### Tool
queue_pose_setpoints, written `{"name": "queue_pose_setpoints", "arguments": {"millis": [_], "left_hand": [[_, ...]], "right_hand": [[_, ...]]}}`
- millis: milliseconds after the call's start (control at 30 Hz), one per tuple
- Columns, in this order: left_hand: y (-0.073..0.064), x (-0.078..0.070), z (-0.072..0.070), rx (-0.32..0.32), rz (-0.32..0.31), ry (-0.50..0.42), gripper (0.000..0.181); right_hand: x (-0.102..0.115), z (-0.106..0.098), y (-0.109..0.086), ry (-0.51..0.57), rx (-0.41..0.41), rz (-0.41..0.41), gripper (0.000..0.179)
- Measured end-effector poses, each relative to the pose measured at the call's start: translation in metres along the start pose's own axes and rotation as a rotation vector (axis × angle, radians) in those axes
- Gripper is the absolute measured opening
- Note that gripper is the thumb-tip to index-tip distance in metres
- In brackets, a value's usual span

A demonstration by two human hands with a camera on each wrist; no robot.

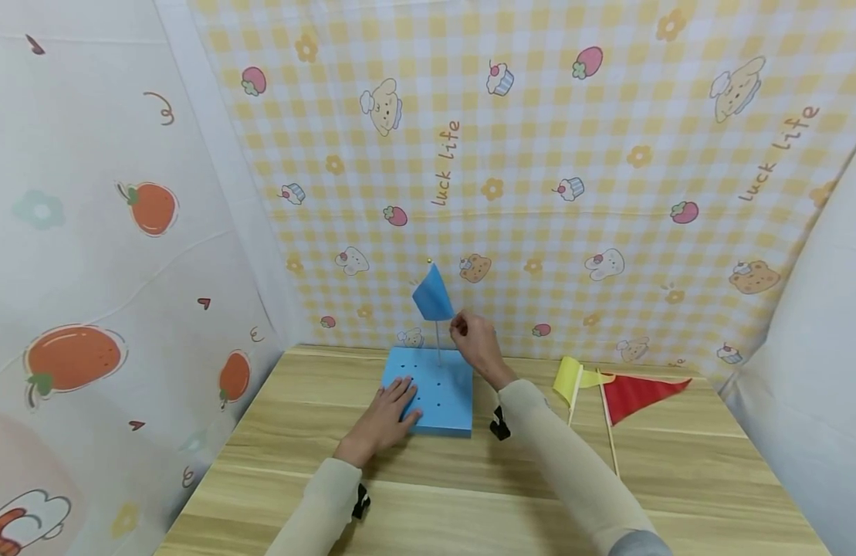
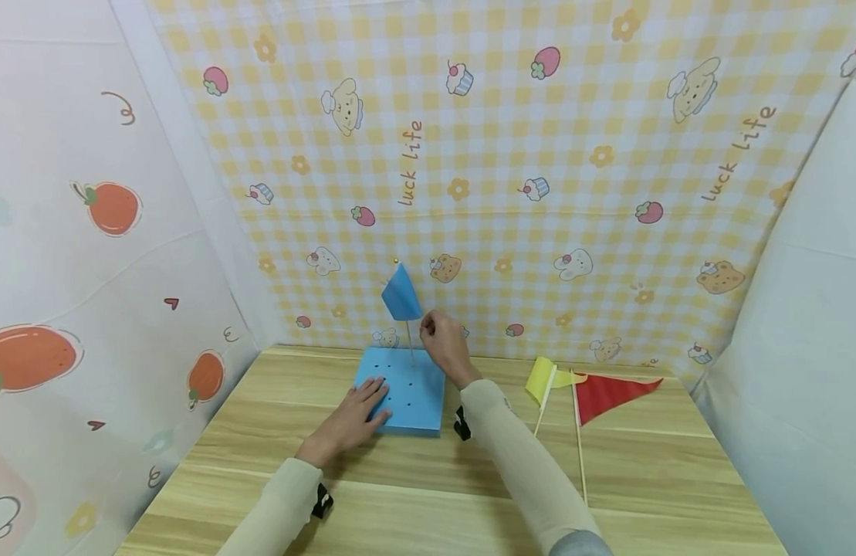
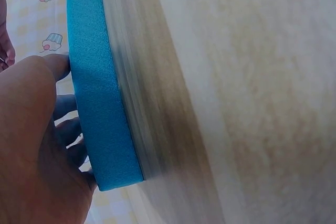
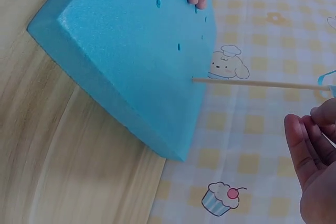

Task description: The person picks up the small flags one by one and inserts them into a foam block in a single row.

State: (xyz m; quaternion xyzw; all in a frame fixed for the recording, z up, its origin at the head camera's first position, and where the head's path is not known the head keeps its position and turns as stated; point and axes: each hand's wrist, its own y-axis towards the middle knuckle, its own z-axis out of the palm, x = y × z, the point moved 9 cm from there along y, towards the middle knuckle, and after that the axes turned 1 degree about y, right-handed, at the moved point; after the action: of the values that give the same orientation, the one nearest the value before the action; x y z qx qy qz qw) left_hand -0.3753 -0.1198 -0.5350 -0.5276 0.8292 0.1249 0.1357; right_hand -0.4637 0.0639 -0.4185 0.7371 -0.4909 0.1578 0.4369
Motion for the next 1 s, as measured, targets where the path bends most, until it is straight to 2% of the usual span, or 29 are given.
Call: {"name": "queue_pose_setpoints", "arguments": {"millis": [1000], "left_hand": [[-0.002,-0.001,0.0,-0.014,0.009,-0.008,0.062]], "right_hand": [[0.006,-0.032,-0.015,-0.052,-0.003,-0.092,0.007]]}}
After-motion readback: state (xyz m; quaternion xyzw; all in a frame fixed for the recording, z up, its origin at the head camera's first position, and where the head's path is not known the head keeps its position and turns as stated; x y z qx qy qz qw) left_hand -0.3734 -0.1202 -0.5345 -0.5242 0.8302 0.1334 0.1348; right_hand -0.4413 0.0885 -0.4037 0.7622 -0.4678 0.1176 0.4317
